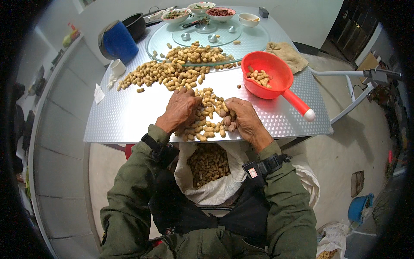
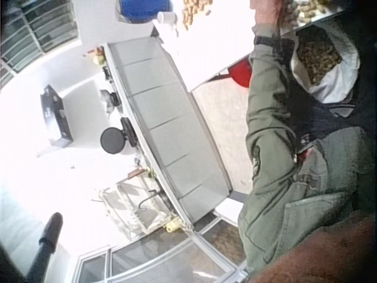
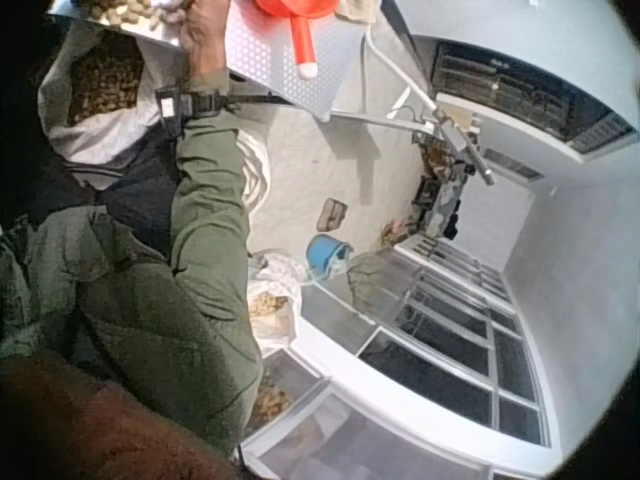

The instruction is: The person sits at a metal table and shells peanuts by hand, cracking the shells and dropping the kernels into a white sack between their legs. They repeatedly pick up peanuts from the table, crack them, and transfer the kernels, occasionally using a red scoop to move peanuts.

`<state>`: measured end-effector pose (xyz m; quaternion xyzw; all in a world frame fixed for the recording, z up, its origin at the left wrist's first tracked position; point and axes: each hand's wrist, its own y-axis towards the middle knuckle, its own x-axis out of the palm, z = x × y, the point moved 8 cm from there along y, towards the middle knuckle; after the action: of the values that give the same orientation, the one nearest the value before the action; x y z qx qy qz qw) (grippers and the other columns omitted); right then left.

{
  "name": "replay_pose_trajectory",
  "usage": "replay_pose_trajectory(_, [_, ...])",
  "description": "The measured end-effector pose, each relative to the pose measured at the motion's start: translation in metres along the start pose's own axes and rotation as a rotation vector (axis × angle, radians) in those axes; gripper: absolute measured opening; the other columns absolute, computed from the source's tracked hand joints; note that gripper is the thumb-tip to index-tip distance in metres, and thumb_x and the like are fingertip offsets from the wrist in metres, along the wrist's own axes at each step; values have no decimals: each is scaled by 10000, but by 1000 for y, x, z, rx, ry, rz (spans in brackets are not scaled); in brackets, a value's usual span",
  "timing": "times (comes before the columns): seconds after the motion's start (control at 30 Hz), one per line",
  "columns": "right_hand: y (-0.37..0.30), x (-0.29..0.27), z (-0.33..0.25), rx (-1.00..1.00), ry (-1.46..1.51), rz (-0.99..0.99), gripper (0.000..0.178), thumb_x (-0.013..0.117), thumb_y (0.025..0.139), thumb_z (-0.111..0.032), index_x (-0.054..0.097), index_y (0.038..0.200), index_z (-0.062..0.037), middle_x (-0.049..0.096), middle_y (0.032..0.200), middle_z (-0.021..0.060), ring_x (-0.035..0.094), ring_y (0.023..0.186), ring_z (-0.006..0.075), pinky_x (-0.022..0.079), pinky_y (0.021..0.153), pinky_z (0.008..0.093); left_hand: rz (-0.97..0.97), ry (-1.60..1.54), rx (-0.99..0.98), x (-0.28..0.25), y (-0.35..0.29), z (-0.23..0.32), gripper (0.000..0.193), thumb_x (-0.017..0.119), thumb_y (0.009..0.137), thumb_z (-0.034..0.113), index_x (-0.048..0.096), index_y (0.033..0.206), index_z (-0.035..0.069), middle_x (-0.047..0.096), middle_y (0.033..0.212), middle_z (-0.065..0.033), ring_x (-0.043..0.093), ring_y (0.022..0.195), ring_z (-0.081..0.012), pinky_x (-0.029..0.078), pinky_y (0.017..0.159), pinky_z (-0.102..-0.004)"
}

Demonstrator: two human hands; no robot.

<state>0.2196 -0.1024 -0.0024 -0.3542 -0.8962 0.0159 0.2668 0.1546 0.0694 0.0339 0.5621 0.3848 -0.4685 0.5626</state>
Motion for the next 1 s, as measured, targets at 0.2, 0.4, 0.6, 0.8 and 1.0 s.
replay_pose_trajectory(0.2, [-3, -9, -2, -12, -21, 43, 225, 571, 1051, -220, 622, 1041, -1, 692, 928, 102, 682, 650, 118, 549, 447, 217, 82, -150, -4, -13, 0, 0, 92, 649, 937, 85, 672, 1018, 46, 609, 905, -122, 570, 871, -303, 470, 818, -447])
replay_pose_trajectory(0.4, [-7, 14, 12, 54, 107, -18, 368, 544, 1109, -355, 636, 1183, -7, 703, 903, 75, 699, 638, 148, 556, 441, 247, 328, -627, 80, -46, -4, 53, 119, 696, 920, 111, 615, 951, 29, 598, 883, -149, 599, 866, -353, 464, 795, -474])
replay_pose_trajectory(0.6, [-15, 10, 14, 105, 169, 56, 311, 608, 1095, -354, 654, 1017, -56, 581, 750, -26, 530, 527, 28, 368, 387, 176, 402, -615, 74, -50, -42, 46, 230, 767, 902, 96, 676, 1103, 29, 684, 991, -159, 651, 930, -354, 503, 817, -455])
replay_pose_trajectory(0.8, [2, -9, -16, -3, -132, 161, 168, 652, 1058, -204, 644, 1045, -37, 576, 761, -14, 502, 498, 31, 328, 356, 158, 493, -579, -365, -23, -96, -65, 250, 683, 918, 8, 674, 1167, -14, 693, 1085, -174, 689, 1030, -327, 581, 830, -425])
replay_pose_trajectory(1.0, [47, -9, -39, -152, -701, 238, 269, 689, 1007, -241, 745, 1085, 11, 656, 763, 18, 582, 586, 75, 446, 495, 259, 461, -693, -470, 3, -104, -94, 251, 650, 986, 51, 657, 1229, -12, 719, 1131, -142, 696, 1051, -235, 573, 931, -377])
